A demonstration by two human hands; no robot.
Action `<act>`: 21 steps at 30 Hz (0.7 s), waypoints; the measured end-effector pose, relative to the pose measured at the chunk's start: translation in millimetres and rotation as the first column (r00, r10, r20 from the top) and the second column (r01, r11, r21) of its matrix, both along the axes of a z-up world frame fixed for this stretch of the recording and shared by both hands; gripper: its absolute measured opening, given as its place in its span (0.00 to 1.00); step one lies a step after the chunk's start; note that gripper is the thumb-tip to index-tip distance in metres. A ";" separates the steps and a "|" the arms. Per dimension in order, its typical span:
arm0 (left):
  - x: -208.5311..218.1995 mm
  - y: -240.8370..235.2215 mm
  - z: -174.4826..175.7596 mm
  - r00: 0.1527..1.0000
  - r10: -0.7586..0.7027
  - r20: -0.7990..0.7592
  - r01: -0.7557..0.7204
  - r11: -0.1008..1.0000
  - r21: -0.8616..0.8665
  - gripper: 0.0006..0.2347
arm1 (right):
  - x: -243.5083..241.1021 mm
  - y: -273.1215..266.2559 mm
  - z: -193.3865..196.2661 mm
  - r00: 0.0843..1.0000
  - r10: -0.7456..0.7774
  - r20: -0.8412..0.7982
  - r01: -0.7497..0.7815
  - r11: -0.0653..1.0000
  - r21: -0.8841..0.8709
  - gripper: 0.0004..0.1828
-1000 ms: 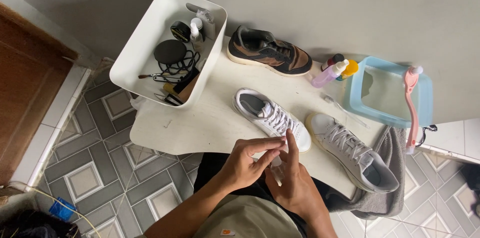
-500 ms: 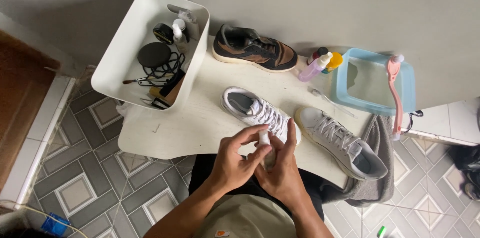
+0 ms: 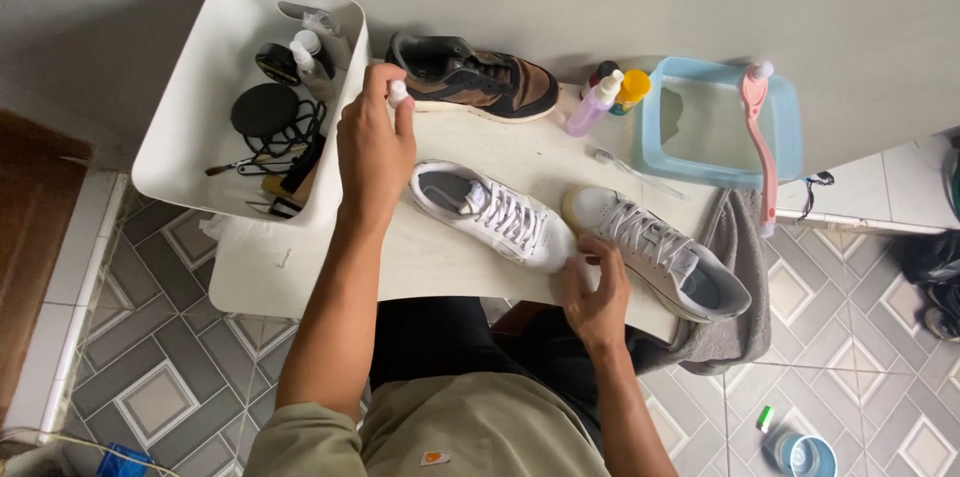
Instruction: The person threads white shoelaces through the eyelets of a pair of white sneakers placed on a table. They pull the laces tight, arrange them, and tie knots on both shoes. The person also uses a spray bottle to apply liquid to the shoes and wipes them with a cloth.
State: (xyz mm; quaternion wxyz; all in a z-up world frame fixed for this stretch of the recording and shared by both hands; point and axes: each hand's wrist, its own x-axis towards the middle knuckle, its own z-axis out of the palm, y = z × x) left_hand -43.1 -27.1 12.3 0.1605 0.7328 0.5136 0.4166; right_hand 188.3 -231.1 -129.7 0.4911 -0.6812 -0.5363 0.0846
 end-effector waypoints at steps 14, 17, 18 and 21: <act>10.3 -14.9 -7.7 0.954 0.144 -0.264 -0.156 0.987 -0.028 0.24 | 2.0 -3.1 -19.9 0.999 -0.006 0.045 0.003 0.998 0.063 0.14; 19.2 -45.0 -0.9 0.953 0.097 -0.286 -0.061 0.989 0.132 0.26 | 3.0 -2.1 -17.5 0.999 -0.020 0.050 0.017 0.997 0.073 0.14; 22.0 -52.7 -11.5 0.964 0.030 -0.264 0.007 0.991 0.136 0.21 | 2.7 -2.2 -16.2 0.999 -0.016 0.041 0.013 0.997 0.073 0.14; 30.0 -75.9 -45.2 0.963 -0.077 -0.258 0.107 0.989 0.105 0.19 | 4.0 -2.9 -15.8 1.000 -0.007 0.018 0.006 0.999 0.045 0.14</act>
